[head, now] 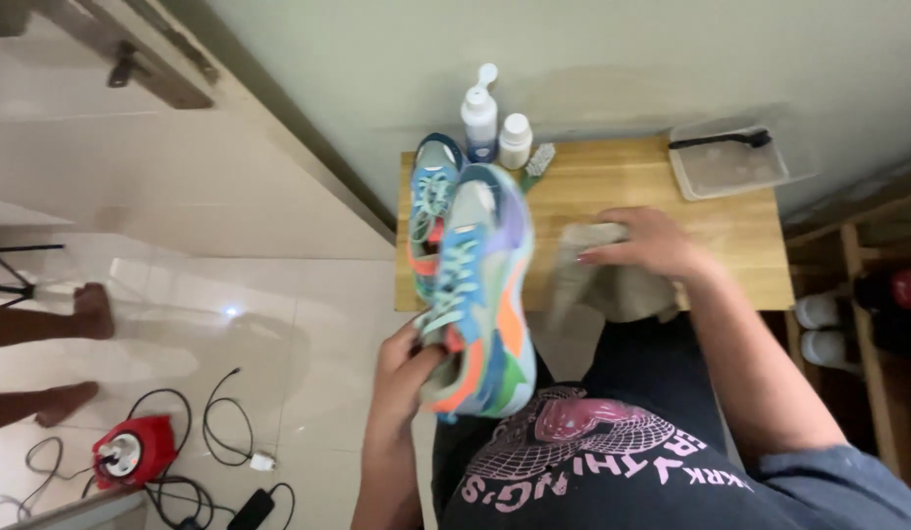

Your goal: The person wipes the exterior of a pair of colorful sneakers with a cloth on a wooden table. They rotate the shoes to clean different sides and wipe around the laces and upper surfaces.

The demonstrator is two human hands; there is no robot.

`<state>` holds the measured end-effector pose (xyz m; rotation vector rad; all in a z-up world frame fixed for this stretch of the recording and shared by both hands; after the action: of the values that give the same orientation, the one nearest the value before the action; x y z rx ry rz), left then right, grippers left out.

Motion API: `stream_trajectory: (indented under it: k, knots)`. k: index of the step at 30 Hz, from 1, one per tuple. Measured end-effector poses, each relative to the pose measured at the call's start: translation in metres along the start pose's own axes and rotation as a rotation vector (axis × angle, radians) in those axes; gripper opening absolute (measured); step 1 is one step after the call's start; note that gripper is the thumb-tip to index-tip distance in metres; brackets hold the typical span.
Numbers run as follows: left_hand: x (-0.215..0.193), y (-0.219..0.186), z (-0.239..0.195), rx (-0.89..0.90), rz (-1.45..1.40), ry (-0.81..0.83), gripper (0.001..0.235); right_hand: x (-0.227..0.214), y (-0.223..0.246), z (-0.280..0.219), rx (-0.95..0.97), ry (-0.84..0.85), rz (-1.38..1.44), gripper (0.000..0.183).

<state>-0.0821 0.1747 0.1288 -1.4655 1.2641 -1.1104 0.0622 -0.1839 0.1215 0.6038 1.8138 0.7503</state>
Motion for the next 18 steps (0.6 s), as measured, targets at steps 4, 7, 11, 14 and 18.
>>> stream_trajectory:
  k: [4, 7, 11, 14, 18]
  knots:
    - [0.068, 0.011, 0.047, 0.036, 0.201, 0.143, 0.042, -0.048, -0.038, -0.061, 0.125, -0.219, 0.080, 0.047]
    - [0.121, 0.018, 0.076, -0.029, 0.461, 0.203, 0.053, -0.063, -0.082, -0.076, 0.074, -0.512, 0.150, 0.036]
    - [0.175, 0.030, 0.098, -0.149, 0.659, 0.237, 0.058, -0.029, -0.123, -0.045, -0.085, -0.598, 0.265, 0.037]
    - [0.192, 0.048, 0.110, -0.178, 0.788, 0.251, 0.062, 0.021, -0.116, -0.015, -0.037, -0.444, 0.205, 0.048]
    - [0.196, 0.045, 0.109, -0.115, 0.845, 0.229, 0.063, 0.060, -0.091, -0.012, -0.210, -0.439, 0.252, 0.048]
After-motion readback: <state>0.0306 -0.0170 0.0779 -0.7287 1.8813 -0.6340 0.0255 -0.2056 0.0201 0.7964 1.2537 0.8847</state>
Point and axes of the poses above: each hand's wrist, its own z-axis towards the middle knuckle, its own x-axis out of the palm, y = z × x, the point moved 1 cm from there along z, towards the middle knuckle, and after that the axes turned 2 degrees about -x, right-handed, at the moved point
